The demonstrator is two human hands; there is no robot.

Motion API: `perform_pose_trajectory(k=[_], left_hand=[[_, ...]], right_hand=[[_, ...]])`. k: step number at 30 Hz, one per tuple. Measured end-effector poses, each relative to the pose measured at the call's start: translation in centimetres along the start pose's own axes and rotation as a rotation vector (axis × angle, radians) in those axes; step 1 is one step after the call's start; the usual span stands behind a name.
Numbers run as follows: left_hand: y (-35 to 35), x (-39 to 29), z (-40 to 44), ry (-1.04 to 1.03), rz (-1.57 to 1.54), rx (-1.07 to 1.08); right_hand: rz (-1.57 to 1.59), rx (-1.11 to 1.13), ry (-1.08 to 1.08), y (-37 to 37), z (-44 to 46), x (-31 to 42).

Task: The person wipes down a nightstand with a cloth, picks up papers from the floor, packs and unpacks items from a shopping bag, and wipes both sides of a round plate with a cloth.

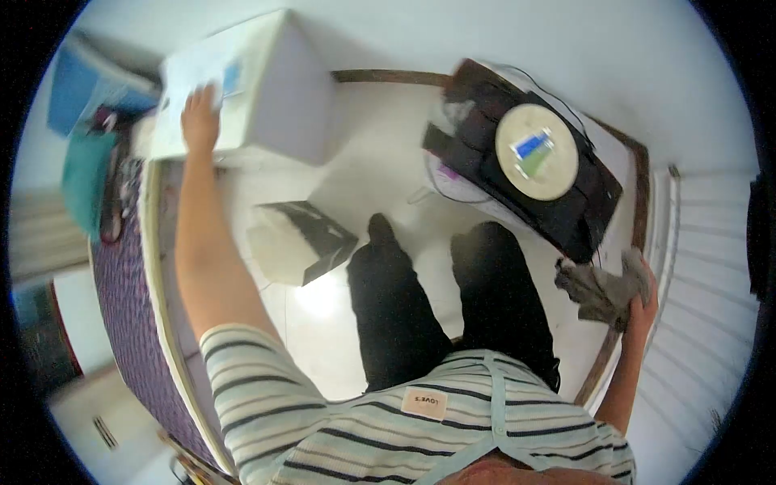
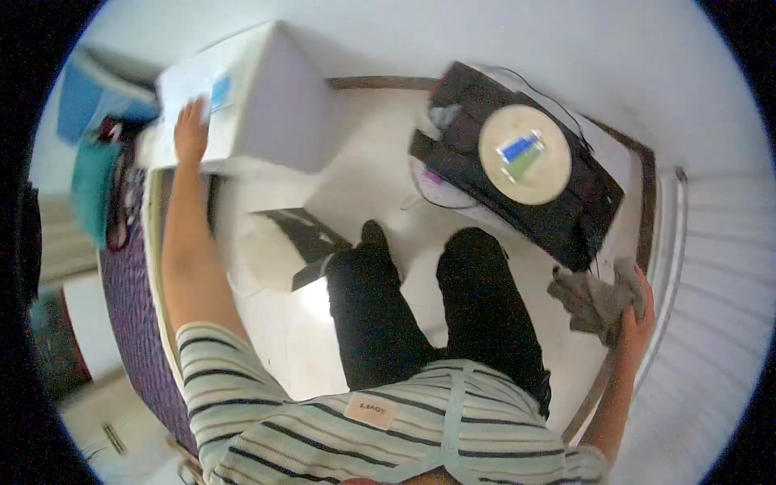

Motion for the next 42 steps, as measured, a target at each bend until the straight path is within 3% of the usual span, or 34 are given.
perform_pose_trajectory(k=[1,4,11,13,15,16,17,18,19,21,22,25,26,28,29,30,32,33,34,36,37,40,41,42], left_hand=[[-4.6,1.0,-0.6,-0.124,-0.074,0.261],[-6.3,-1.9,-1.9,0.084,-0.561,0.472],[-4.8,-3.7,-3.6,0.137,-0.307,0.205],[-2.4,-5.5,-3.8,0.081,-0.391,-0.047],[3.6,-11.7,-4.2,0.060,-0.562,-0.076],[6.1,-14.8,-4.4,-0.086,-0.641,-0.147],[10.0,-18.6,-5.1,-0.200,-0.732,-0.116],[13.6,-22.6,-6.6,-0.232,-0.861,0.048],[18.3,-26.2,-8.2,-0.413,-0.963,0.005],[26.1,-31.9,-11.7,-0.561,-1.386,0.317],[27.1,-35.1,-13.8,-0.603,-1.439,0.293],[32.4,-40.2,-18.4,-0.511,-2.066,0.934],[34.6,-41.1,-19.7,-0.452,-2.331,1.135],[37.3,-42.3,-22.3,-0.798,-2.327,0.831],[38.8,-41.8,-22.9,-0.946,-2.086,0.755],[39.9,-41.5,-23.2,-0.936,-2.076,0.750],[41.7,-41.4,-24.0,-0.794,-1.943,0.854],[40.9,-42.2,-24.4,-0.782,-1.973,0.610],[40.0,-42.5,-24.5,-0.777,-1.964,0.608],[39.7,-41.7,-23.5,-0.172,-2.381,1.002],[40.5,-40.6,-22.8,-0.081,-2.514,1.043],[41.8,-40.3,-22.7,0.085,-2.579,0.965],[41.7,-40.8,-23.1,0.105,-2.588,0.905],[42.0,-40.7,-23.0,0.106,-2.589,0.897]], right_hand=[[-0.024,0.045,0.031,0.0,0.0,0.1],[-0.073,0.043,0.022,-0.2,-0.1,0.6],[0.001,0.070,-0.039,-0.9,-0.4,0.9],[-0.005,0.077,-0.041,-1.1,-0.8,1.2],[0.047,0.099,0.016,-1.0,-1.2,1.4],[0.058,0.090,0.017,-1.1,-1.5,1.9],[0.061,0.108,0.012,-1.3,-1.8,2.7],[0.060,0.127,0.008,-1.2,-2.1,3.5],[0.068,0.122,0.013,-1.0,-2.3,3.9],[0.067,0.172,0.097,-0.5,-2.9,4.8],[0.076,0.169,0.104,-0.3,-3.3,5.2],[0.206,0.206,0.183,0.8,-4.1,6.3],[0.221,0.170,0.296,1.0,-4.2,6.4],[0.243,0.141,0.412,1.0,-4.6,6.6],[0.468,0.092,0.412,0.7,-4.7,7.0],[0.697,0.044,0.407,0.4,-4.8,7.0],[0.650,0.036,0.309,-0.3,-5.5,6.4],[0.591,0.018,0.208,-0.6,-5.8,5.8],[0.601,0.024,0.208,-0.2,-5.6,4.8],[0.231,0.461,0.740,1.3,-5.5,3.5],[0.089,0.532,0.554,1.8,-6.0,3.2],[-0.171,0.475,0.648,1.5,-6.9,1.7],[-0.170,0.480,0.652,1.5,-7.3,1.0],[0.020,0.366,0.526,1.6,-7.5,0.1]])
Point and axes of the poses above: each hand's wrist, its own z-axis towards the middle knuckle, its own y-axis out of the back of the hand, x = y × z, the point moved 1 cm from there along z, towards the middle knuckle, and after that the axes turned 14 degrees about z, right-handed, at the moved point
